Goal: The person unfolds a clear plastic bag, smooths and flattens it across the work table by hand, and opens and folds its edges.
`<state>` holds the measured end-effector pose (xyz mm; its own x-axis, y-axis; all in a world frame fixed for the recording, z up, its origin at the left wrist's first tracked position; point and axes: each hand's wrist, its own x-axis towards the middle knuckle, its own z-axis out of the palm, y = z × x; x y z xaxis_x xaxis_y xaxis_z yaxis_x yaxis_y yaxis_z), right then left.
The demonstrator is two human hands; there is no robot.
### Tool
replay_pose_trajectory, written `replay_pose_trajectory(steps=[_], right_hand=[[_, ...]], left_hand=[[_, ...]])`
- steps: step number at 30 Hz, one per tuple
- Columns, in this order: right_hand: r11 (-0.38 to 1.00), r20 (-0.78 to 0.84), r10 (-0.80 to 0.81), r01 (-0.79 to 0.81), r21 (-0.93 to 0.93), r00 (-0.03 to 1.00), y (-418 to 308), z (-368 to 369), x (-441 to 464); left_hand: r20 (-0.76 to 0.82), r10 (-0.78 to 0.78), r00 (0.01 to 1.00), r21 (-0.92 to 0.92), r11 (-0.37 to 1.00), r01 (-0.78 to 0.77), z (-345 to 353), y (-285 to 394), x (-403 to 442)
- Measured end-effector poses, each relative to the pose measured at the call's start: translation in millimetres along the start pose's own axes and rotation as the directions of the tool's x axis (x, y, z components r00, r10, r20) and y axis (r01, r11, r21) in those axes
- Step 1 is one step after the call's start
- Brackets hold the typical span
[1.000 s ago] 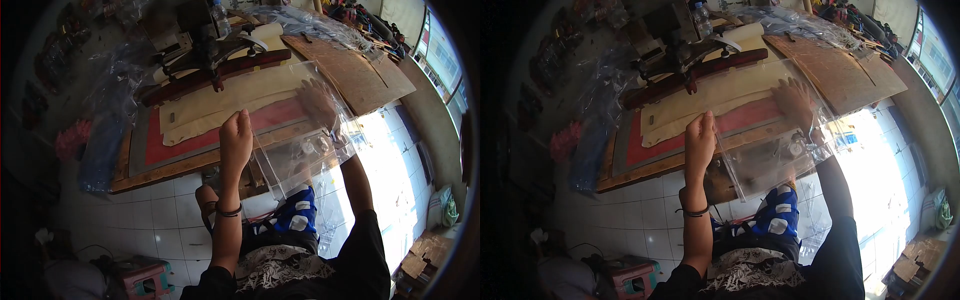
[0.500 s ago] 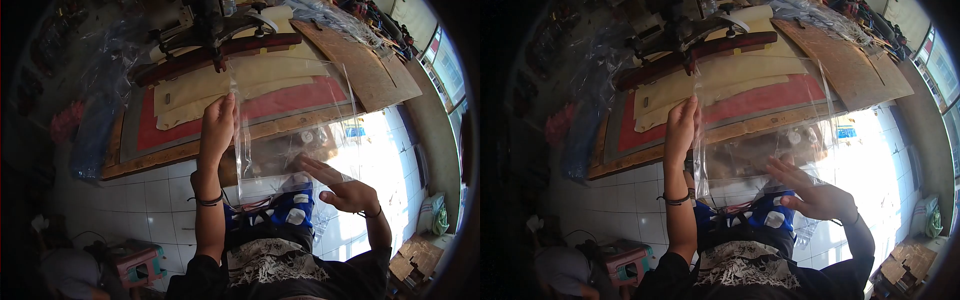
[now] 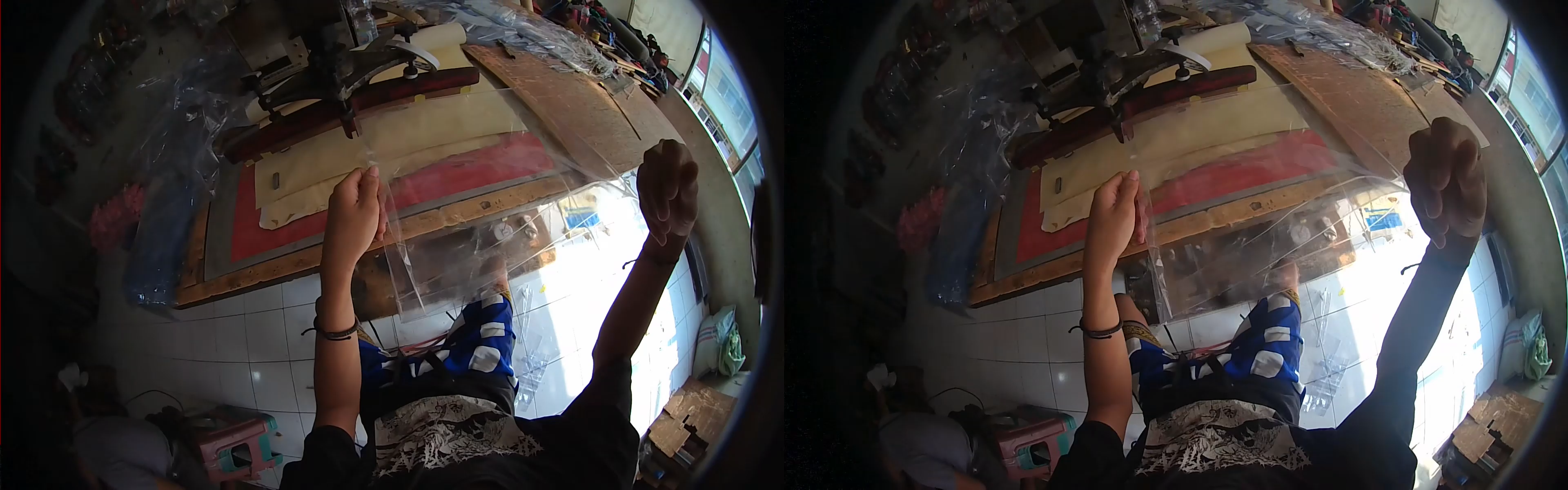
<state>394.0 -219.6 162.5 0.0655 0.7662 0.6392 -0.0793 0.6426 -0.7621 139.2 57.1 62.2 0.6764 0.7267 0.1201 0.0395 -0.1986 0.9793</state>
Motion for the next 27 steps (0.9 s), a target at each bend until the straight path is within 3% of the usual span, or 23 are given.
replay_pose_trajectory(steps=[1,4,6,7,9,11,14,17,20,22,23,25,27], right_hand=[[0.998,-0.053,-0.029,0.026,-0.05,0.998,-4.3,-3.7,-0.4],[0.854,-0.187,0.083,-0.166,-0.492,0.979,-12.7,-8.3,5.0],[0.467,-0.276,0.092,-0.287,-0.837,0.957,12.4,1.8,16.5],[0.215,-0.319,0.079,-0.329,-0.92,0.944,30.0,5.9,20.7],[-0.034,-0.3,0.061,-0.298,-0.954,0.952,68.2,-3.3,18.5],[-0.158,-0.272,0.032,-0.264,-0.952,0.962,97.6,-10.3,14.3],[-0.126,-0.399,-0.011,-0.397,-0.909,0.917,117.9,-17.1,19.3],[-0.073,-0.496,-0.014,-0.495,-0.866,0.868,128.9,-29.2,16.3],[-0.024,-0.515,-0.015,-0.515,-0.857,0.857,136.6,-31.1,12.7],[-0.013,-0.46,-0.092,-0.463,-0.886,0.883,144.6,-29.5,12.4],[-0.1,-0.411,-0.135,-0.425,-0.899,0.901,148.6,-29.2,13.9],[-0.28,-0.303,-0.203,-0.352,-0.893,0.931,155.6,-29.2,19.3],[-0.302,-0.252,-0.174,-0.296,-0.906,0.952,157.3,-28.7,31.9]], left_hand=[[0.004,0.01,1.0,0.003,1.0,-0.01,-2.7,-0.1,1.3],[-0.002,0.046,0.999,0.047,0.998,-0.046,-9.7,0.6,3.8],[-0.034,0.085,0.996,0.12,0.989,-0.08,-11.3,6.2,2.1],[-0.048,0.104,0.993,0.158,0.983,-0.095,-11.7,7.1,1.5],[-0.031,0.039,0.999,0.104,0.994,-0.035,-13.3,1.8,2.4],[-0.019,0.043,0.999,0.153,0.988,-0.039,-16.0,1.4,4.9],[-0.062,-0.022,0.998,0.26,0.965,0.037,-14.3,12.5,2.6],[-0.029,0.056,0.998,0.392,0.919,-0.04,-17.1,4.9,10.3],[-0.099,0.006,0.995,0.495,0.868,0.044,-4.0,29.0,1.1],[-0.152,0.389,0.909,0.741,0.654,-0.156,8.7,24.5,2.1],[-0.127,0.562,0.817,0.841,0.497,-0.212,14.6,22.3,2.4],[0.108,0.612,0.784,0.87,0.322,-0.372,26.6,38.4,10.7],[0.291,0.612,0.735,0.856,0.176,-0.486,32.2,41.8,31.4]])
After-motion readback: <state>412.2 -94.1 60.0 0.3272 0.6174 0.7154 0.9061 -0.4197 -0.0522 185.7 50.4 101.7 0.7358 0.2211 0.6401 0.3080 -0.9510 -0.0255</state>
